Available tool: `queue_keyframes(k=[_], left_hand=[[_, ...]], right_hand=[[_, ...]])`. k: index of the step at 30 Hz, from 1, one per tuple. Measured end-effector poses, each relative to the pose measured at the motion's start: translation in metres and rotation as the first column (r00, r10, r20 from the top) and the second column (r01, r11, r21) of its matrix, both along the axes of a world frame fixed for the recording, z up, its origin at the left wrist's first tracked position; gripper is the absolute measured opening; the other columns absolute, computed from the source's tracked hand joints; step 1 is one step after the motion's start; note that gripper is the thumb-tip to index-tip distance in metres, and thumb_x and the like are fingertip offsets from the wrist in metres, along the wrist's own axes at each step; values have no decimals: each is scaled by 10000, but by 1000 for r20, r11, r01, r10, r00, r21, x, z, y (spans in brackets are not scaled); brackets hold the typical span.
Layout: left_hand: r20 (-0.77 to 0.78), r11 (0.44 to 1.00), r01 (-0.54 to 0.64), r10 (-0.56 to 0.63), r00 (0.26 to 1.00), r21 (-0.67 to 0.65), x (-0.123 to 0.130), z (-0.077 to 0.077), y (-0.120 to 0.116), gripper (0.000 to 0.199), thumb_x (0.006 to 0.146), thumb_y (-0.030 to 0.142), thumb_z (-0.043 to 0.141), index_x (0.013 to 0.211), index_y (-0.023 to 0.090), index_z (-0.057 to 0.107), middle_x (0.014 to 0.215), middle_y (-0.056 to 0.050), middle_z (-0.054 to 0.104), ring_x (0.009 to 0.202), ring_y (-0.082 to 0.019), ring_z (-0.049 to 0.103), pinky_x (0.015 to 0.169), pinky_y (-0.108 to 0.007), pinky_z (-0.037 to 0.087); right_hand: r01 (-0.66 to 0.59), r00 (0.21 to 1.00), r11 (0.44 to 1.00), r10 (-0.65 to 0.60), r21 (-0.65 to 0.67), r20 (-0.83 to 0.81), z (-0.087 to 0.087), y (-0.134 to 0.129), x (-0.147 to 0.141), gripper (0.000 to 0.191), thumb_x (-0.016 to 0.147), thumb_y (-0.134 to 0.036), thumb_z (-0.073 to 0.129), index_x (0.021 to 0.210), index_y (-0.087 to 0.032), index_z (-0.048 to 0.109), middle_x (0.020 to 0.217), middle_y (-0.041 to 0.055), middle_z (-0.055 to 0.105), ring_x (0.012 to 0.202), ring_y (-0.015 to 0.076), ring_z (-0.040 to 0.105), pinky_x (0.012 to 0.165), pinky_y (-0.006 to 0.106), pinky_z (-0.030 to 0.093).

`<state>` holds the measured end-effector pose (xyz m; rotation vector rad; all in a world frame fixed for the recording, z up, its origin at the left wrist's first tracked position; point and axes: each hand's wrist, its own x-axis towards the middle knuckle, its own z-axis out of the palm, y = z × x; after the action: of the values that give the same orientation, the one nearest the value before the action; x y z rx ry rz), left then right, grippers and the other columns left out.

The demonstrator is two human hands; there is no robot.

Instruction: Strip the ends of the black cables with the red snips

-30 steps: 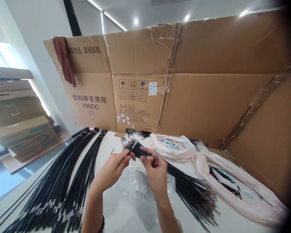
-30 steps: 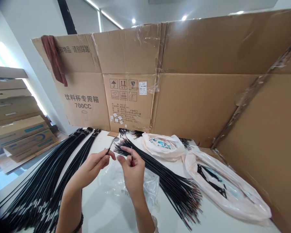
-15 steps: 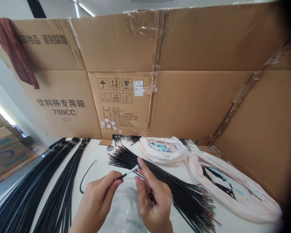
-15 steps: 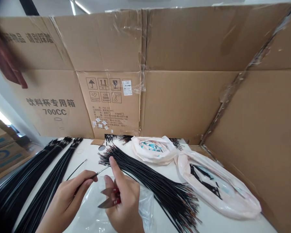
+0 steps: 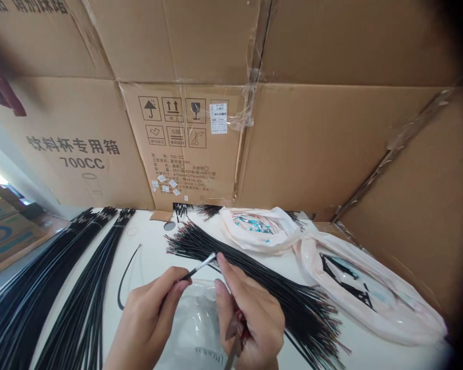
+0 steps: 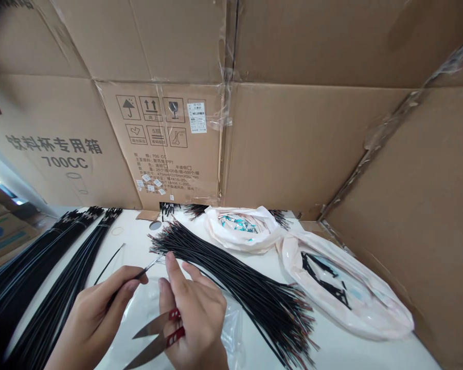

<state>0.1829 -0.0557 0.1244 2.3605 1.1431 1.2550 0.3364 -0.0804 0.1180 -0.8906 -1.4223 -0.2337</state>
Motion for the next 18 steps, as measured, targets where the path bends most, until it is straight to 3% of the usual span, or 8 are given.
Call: queue_keyframes(k=[4, 8, 13, 18], left_hand=[[-13, 1000, -18, 18, 1000, -21, -1, -2, 0, 236, 976, 328, 443, 877, 221, 628, 653, 24, 681, 459, -101, 591, 462, -164, 456], [-28, 998, -40, 39, 999, -43, -1, -5, 0, 262, 967, 354, 449, 880, 221, 657, 679, -1, 700, 515, -128, 636, 489, -175, 484], [-22, 999, -28, 27, 999, -44, -1, -5, 1, 227, 967, 346, 460, 909, 227, 645, 707, 14, 709, 518, -109, 634, 498, -151, 474], [-31, 999, -11, 10, 999, -38, -2, -4, 1, 223, 972, 350, 458, 936, 234, 646, 743, 14, 727, 546, -115, 659, 516, -153, 479]], right_hand=[[42, 999, 998, -40, -43, 35, 5, -5, 4, 524, 873, -60, 587, 1377, -199, 551, 879, 24, 781, 695, 148, 731, 809, 278, 629], [133, 988, 990, -130, -35, 83, 7, -7, 7, 461, 849, -56, 615, 1291, -184, 620, 718, 2, 754, 610, 145, 704, 809, 270, 626], [134, 976, 990, -125, -37, 181, 11, -7, 9, 280, 877, -88, 602, 1144, -156, 648, 619, -23, 699, 454, 101, 594, 801, 244, 610], [119, 959, 992, -101, -52, 264, 15, -6, 15, 176, 892, -161, 619, 1066, -170, 646, 635, -19, 714, 458, 102, 600, 715, 258, 594]])
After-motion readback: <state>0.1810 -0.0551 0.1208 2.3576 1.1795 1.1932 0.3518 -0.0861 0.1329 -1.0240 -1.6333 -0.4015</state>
